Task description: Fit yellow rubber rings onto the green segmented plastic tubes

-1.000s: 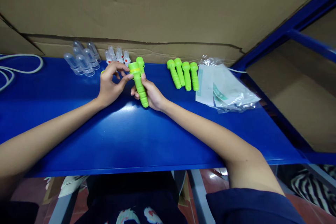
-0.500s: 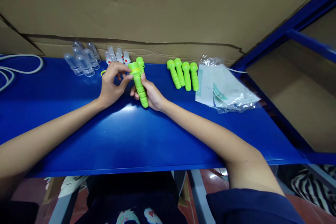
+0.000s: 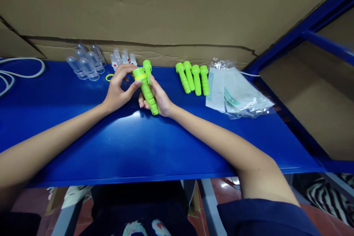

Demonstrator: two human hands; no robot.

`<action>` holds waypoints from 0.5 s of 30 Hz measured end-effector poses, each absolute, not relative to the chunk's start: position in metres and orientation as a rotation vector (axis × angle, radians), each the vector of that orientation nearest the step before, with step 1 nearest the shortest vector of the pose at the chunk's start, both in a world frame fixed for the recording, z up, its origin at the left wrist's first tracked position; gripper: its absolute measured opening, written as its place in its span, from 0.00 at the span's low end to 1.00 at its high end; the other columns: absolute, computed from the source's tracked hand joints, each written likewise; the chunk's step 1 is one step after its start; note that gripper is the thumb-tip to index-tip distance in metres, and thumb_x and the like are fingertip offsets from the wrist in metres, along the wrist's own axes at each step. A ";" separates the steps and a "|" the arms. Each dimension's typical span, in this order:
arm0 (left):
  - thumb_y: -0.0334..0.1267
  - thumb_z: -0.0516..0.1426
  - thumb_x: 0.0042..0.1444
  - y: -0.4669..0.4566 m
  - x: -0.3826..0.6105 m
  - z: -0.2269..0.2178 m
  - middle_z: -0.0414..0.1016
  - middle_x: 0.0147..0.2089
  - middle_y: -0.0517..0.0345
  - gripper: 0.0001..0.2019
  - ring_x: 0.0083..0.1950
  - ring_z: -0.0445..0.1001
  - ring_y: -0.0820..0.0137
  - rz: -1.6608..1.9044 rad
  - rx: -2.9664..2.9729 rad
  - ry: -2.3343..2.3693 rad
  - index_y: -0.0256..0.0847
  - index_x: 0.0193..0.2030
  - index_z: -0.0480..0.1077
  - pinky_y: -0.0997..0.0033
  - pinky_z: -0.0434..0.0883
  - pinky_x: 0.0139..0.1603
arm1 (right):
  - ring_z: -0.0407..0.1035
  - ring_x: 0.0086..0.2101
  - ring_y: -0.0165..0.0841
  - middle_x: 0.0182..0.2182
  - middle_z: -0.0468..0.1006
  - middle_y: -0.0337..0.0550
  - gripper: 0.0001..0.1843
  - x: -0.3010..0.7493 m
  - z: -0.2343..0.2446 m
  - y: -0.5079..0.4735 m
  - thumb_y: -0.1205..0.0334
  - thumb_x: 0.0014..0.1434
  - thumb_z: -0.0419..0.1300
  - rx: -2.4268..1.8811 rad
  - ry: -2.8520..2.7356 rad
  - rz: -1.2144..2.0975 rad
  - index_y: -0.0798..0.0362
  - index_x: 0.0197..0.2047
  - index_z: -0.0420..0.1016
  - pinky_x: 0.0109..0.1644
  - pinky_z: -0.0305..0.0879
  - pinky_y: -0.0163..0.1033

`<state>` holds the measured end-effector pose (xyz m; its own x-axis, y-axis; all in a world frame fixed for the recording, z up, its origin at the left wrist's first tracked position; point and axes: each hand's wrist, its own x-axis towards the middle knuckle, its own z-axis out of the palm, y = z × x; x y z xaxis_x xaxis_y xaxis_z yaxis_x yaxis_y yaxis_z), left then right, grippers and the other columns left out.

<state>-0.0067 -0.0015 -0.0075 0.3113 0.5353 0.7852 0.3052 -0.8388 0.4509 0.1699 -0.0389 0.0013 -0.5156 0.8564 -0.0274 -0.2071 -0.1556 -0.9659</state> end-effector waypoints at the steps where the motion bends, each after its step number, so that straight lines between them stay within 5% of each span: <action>1: 0.60 0.55 0.68 -0.002 -0.006 -0.007 0.78 0.55 0.45 0.24 0.54 0.78 0.62 1.538 2.341 0.774 0.41 0.56 0.73 0.61 0.76 0.53 | 0.57 0.15 0.28 0.20 0.73 0.37 0.40 0.169 0.001 -0.039 0.29 0.71 0.39 -0.778 -1.336 1.766 0.56 0.55 0.73 0.20 0.57 0.35; 6: 0.58 0.48 0.73 -0.005 -0.005 -0.007 0.81 0.55 0.50 0.25 0.50 0.80 0.66 1.450 2.209 0.781 0.42 0.57 0.74 0.65 0.77 0.48 | 0.58 0.16 0.28 0.20 0.72 0.36 0.36 0.168 0.000 -0.039 0.28 0.69 0.44 -0.803 -1.324 1.752 0.53 0.48 0.73 0.20 0.57 0.35; 15: 0.59 0.50 0.72 -0.010 -0.005 -0.004 0.83 0.54 0.49 0.26 0.50 0.81 0.64 1.344 2.238 0.715 0.40 0.57 0.76 0.65 0.76 0.49 | 0.57 0.15 0.29 0.20 0.73 0.39 0.38 0.170 0.004 -0.040 0.27 0.66 0.38 -0.802 -1.316 1.766 0.52 0.43 0.72 0.21 0.59 0.38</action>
